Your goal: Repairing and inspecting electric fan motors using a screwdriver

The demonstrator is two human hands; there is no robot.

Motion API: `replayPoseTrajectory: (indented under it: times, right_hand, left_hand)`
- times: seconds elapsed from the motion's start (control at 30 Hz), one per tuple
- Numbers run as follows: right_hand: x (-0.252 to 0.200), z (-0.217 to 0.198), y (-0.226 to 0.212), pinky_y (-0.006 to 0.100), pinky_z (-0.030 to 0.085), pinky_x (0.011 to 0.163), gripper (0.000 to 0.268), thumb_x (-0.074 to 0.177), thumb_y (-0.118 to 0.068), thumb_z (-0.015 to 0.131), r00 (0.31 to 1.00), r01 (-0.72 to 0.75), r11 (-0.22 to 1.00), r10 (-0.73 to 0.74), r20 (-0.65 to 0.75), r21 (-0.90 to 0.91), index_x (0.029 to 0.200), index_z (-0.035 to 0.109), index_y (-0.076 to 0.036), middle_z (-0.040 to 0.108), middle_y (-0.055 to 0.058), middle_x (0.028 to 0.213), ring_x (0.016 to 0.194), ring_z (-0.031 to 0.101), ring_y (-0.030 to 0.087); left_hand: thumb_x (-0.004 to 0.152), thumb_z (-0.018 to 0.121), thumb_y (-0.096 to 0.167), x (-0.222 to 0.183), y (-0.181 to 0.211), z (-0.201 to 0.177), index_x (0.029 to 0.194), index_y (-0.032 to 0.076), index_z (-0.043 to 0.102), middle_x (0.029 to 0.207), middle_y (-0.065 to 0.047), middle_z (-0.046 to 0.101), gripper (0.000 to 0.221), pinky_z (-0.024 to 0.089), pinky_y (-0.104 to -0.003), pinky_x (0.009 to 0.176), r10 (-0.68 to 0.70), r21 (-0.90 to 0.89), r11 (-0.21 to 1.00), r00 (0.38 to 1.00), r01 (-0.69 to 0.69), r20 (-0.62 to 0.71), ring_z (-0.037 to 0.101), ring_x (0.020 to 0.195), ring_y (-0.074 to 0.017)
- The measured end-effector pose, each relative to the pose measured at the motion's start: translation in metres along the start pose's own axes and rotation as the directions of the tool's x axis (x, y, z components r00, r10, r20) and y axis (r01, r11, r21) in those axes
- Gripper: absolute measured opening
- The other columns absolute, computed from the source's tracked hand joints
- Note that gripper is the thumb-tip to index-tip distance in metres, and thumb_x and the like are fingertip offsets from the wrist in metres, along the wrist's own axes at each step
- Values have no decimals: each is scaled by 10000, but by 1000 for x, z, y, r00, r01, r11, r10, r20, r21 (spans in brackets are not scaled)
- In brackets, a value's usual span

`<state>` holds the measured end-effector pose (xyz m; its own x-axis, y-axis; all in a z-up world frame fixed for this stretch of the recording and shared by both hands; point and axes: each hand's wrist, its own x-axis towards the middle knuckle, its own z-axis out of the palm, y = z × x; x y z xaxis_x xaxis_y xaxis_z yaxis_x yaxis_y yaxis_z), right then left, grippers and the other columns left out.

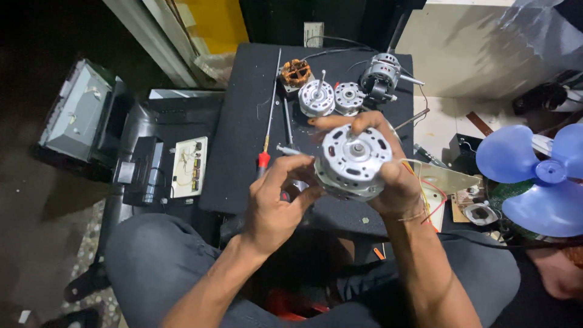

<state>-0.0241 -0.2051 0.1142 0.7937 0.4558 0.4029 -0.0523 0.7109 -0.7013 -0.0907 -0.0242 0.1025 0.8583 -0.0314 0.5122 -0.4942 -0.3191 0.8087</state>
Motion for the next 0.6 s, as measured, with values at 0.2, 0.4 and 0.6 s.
replayPoseTrajectory:
  times: [0.2,0.4,0.6]
  right_hand:
    - [4,8,-2,429,558,978,545,938,-512,801,1000,18,998,-19,-15,-57,1193,569,-91,583,297,1384,1238,620,363]
    - [9,5,3,417,582,938,490,922,-435,788,995,-19,1000,18,-97,-3,1163,571,-69,590,299,1373,1181,647,358]
    - [15,-3,8,405,586,892,424,889,-296,777,996,-33,992,43,-73,120,1180,586,-53,509,261,1320,1158,604,320]
  left_hand:
    - [879,799,16,-4,-1,-2,1202,56,605,1024,-92,693,379,590,-251,714,-73,-73,995,997,72,-11,718,863,-153]
    - [881,816,93,3,-14,0,1182,59,615,1029,-74,706,363,573,-274,801,-42,-31,999,999,42,8,714,866,-174]
    - [890,805,31,10,-14,-4,1188,23,612,1064,-94,699,355,612,-279,864,13,-25,1000,1000,-12,20,743,904,-186]
